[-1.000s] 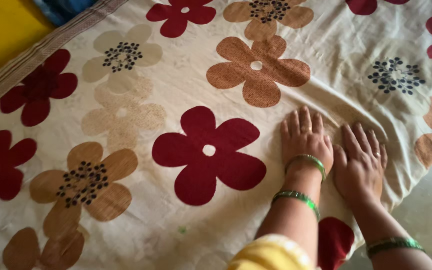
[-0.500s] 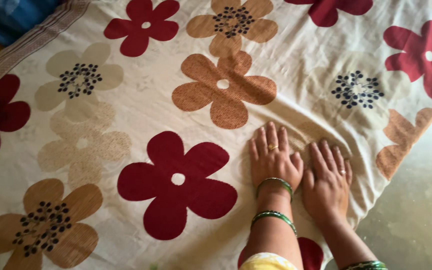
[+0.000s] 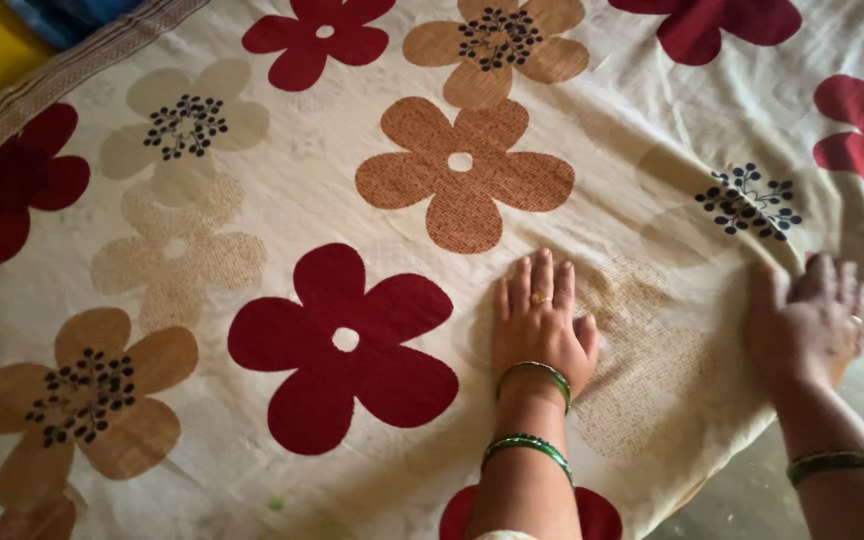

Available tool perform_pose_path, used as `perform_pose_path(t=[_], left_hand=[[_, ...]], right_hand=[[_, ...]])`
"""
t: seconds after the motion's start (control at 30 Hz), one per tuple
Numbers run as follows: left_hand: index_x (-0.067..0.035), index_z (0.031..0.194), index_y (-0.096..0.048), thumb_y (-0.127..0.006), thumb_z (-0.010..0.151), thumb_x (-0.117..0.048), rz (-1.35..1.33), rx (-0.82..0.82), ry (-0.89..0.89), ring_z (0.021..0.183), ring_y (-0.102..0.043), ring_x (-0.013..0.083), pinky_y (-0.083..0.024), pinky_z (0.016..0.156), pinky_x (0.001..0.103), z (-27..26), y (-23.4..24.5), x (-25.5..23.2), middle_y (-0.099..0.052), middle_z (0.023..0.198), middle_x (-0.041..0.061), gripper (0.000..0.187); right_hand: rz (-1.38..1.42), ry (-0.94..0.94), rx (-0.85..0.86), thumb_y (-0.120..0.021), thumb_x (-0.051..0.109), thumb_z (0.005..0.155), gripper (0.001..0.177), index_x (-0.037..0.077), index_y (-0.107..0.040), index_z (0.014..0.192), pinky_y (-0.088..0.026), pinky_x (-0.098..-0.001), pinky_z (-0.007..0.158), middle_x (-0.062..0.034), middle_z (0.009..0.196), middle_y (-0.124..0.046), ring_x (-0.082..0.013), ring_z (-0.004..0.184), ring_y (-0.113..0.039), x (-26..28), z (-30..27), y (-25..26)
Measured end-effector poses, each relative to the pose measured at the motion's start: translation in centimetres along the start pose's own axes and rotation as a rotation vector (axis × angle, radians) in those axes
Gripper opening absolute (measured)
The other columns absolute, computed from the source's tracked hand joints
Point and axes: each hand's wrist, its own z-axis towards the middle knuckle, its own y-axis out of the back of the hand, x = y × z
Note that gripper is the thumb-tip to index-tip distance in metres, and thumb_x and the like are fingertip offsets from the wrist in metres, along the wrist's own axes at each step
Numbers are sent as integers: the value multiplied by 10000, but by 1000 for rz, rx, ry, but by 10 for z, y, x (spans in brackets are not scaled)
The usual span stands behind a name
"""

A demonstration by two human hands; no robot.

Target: The person smooths a floral-patterned bedsheet by hand, running their palms across the surface and tucking the edges near a piece of furniture.

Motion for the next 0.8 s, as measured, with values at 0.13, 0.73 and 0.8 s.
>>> perform_pose_path(t=[0.13, 0.73, 0.8], left_hand=[[-75, 1499, -491, -564, 883, -387, 16, -31, -6, 1510, -313, 337, -173, 1252, 475, 0, -1, 1, -384, 1624, 168, 694], [-83, 1363, -586, -597, 917, -371, 58, -24, 147, 1417, -428, 304, -215, 1229, 563, 43, -1, -61, -501, 1490, 157, 531], [-143, 1464, -506, -561, 951, -480, 67, -54, 64, 1530, -328, 311, -193, 1258, 528, 72, -13, -93, -391, 1619, 147, 616]], right_hand=[[170, -390, -207, -608, 526, 1072, 551, -5, -614, 1222, -408, -507, 1036, -255, 1405, -561, -382, 1276, -518, -47, 12, -28], [638, -898, 39, -773, 304, 982, 318, 6, -664, 953, -429, -355, 495, -41, 721, -609, -174, 596, -555, -189, 31, -41], [445, -730, -69, -808, 244, 970, 343, -70, -681, 1026, -501, -378, 637, -96, 887, -663, -211, 766, -615, -174, 44, -40]])
